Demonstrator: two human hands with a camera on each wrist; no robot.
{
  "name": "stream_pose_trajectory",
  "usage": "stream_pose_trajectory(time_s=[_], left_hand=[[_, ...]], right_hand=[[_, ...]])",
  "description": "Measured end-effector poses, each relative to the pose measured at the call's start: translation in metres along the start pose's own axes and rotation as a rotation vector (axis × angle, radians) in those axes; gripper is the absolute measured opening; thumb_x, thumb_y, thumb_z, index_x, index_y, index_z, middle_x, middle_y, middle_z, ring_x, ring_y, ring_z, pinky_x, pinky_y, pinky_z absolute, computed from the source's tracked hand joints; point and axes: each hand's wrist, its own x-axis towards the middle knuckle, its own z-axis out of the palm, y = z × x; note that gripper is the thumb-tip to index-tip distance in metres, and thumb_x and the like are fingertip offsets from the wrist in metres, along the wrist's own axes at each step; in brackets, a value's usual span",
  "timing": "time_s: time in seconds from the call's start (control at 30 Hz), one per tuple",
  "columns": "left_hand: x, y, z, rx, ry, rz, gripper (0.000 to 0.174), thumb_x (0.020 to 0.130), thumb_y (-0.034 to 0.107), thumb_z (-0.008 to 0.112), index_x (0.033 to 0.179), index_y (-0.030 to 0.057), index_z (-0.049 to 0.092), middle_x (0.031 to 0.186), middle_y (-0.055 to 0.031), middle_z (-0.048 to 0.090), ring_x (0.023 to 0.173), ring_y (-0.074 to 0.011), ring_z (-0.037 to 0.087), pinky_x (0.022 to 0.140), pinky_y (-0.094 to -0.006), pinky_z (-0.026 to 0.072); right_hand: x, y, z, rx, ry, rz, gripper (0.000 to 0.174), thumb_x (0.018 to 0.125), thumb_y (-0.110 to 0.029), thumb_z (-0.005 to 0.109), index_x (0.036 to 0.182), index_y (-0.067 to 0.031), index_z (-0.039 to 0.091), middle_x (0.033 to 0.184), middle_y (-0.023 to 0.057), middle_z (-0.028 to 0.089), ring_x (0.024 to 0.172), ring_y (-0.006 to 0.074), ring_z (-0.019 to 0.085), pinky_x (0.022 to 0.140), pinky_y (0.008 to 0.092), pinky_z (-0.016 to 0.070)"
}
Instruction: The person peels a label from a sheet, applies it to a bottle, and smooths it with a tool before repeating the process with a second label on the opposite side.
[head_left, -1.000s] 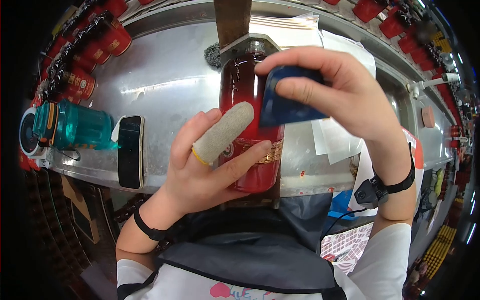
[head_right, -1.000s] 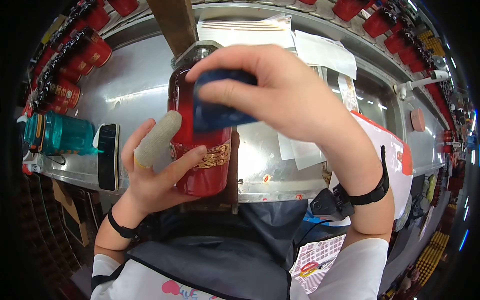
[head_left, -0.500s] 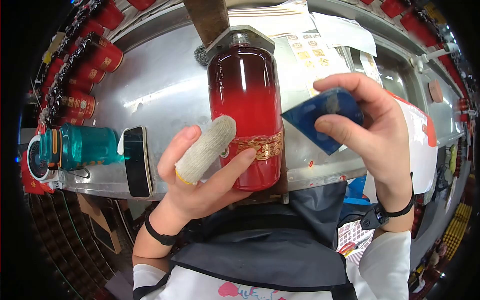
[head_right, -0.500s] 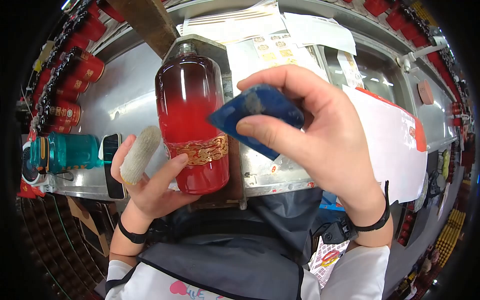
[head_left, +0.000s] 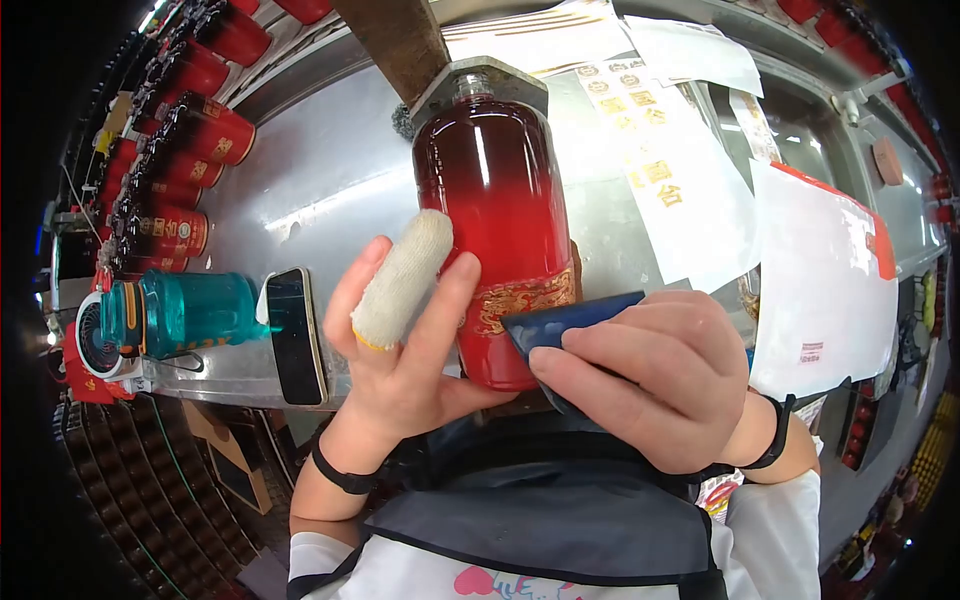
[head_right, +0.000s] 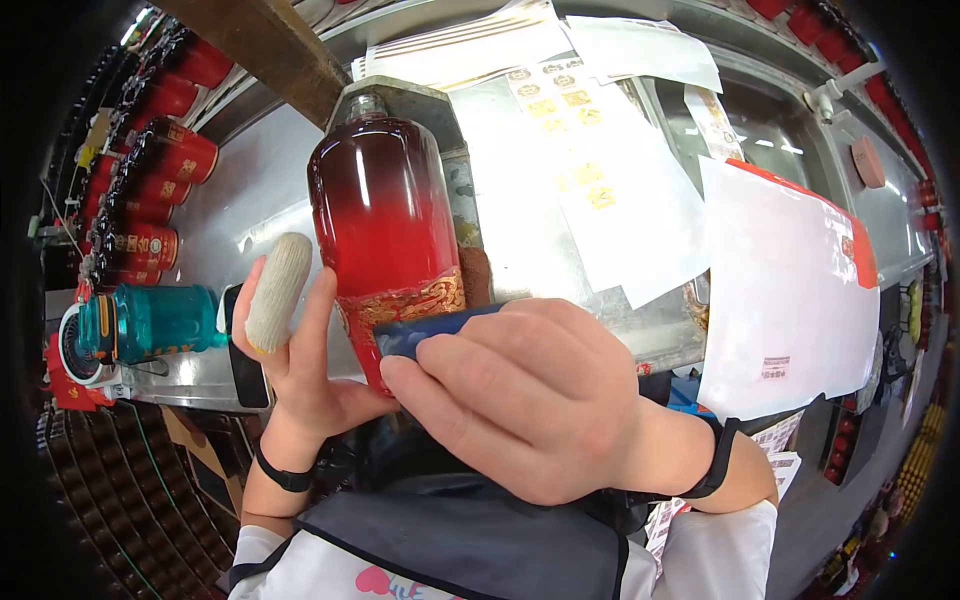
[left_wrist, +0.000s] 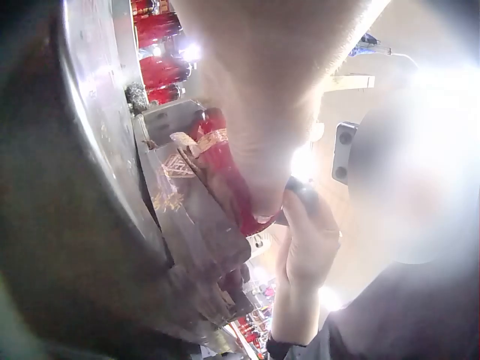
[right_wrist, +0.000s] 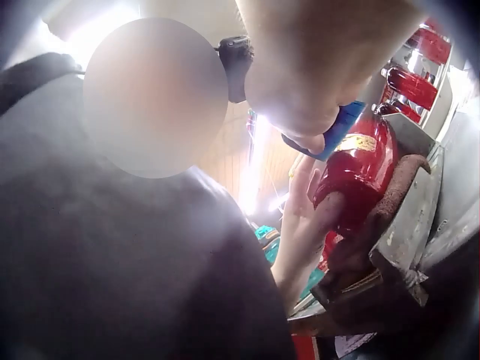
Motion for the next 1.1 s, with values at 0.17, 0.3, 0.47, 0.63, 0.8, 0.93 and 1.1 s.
stream_pose_trajectory(time_s=[0.17,0.3,0.47,0.63,0.8,0.93,1.1], left_hand=[[0.004,-0.005,0.004,-0.107,-0.049,-0.045,0.099,0.061,0.046,0.090,0.140,0.0026,0.051,0.143,-0.0183,0.045,0.135,-0.0409,0.035,0.109,-0.0456,0.0362],[0.004,-0.006,0.004,-0.162,-0.081,-0.061,0.102,0.060,0.041,0.092,0.143,0.0012,0.048,0.145,-0.0202,0.045,0.134,-0.0408,0.039,0.108,-0.0468,0.0363],[0.003,-0.007,0.012,-0.291,-0.028,-0.080,0.100,0.059,0.035,0.093,0.141,-0.0001,0.050,0.144,-0.0212,0.046,0.129,-0.0395,0.046,0.105,-0.0470,0.0400],[0.006,-0.007,0.009,-0.321,-0.028,-0.090,0.096,0.059,0.031,0.093,0.140,-0.0012,0.052,0.143,-0.0218,0.048,0.126,-0.0384,0.049,0.104,-0.0455,0.0416],[0.009,-0.006,0.004,-0.308,-0.028,-0.043,0.093,0.061,0.029,0.090,0.140,-0.0016,0.053,0.143,-0.0192,0.048,0.126,-0.0357,0.050,0.102,-0.0432,0.0437],[0.010,-0.005,0.005,-0.354,0.026,-0.058,0.088,0.063,0.029,0.089,0.139,-0.0009,0.054,0.143,-0.0172,0.049,0.125,-0.0355,0.050,0.103,-0.0436,0.0441],[0.007,-0.005,0.002,-0.295,-0.007,-0.057,0.086,0.063,0.031,0.086,0.137,-0.0005,0.055,0.142,-0.0151,0.050,0.125,-0.0348,0.050,0.105,-0.0429,0.0452]], right_hand=[[-0.001,-0.003,-0.001,-0.046,-0.063,0.026,0.037,0.066,-0.011,0.074,0.103,-0.0056,0.075,0.101,0.0043,0.066,0.085,0.0191,0.061,0.068,0.0289,0.0518],[0.000,0.004,0.001,-0.031,-0.035,-0.027,0.038,0.062,-0.012,0.069,0.099,-0.0026,0.074,0.096,0.0059,0.066,0.081,0.0186,0.062,0.066,0.0286,0.0530],[0.005,0.001,0.002,-0.029,-0.022,-0.090,0.041,0.057,-0.014,0.063,0.095,-0.0001,0.073,0.090,0.0074,0.066,0.077,0.0185,0.063,0.063,0.0283,0.0528],[0.011,0.003,-0.001,-0.037,-0.061,-0.100,0.043,0.057,-0.014,0.063,0.096,0.0000,0.073,0.092,0.0079,0.066,0.078,0.0184,0.063,0.062,0.0283,0.0526],[0.018,0.003,-0.005,-0.096,-0.120,-0.147,0.044,0.057,-0.015,0.062,0.097,-0.0008,0.074,0.094,0.0078,0.067,0.078,0.0184,0.062,0.063,0.0280,0.0522],[0.025,0.002,-0.010,-0.115,-0.213,-0.147,0.044,0.057,-0.016,0.063,0.097,-0.0020,0.074,0.094,0.0068,0.067,0.080,0.0179,0.061,0.063,0.0281,0.0516],[0.037,0.004,-0.010,-0.147,-0.242,-0.162,0.043,0.056,-0.016,0.064,0.095,-0.0032,0.075,0.094,0.0057,0.067,0.081,0.0169,0.061,0.066,0.0266,0.0506]])
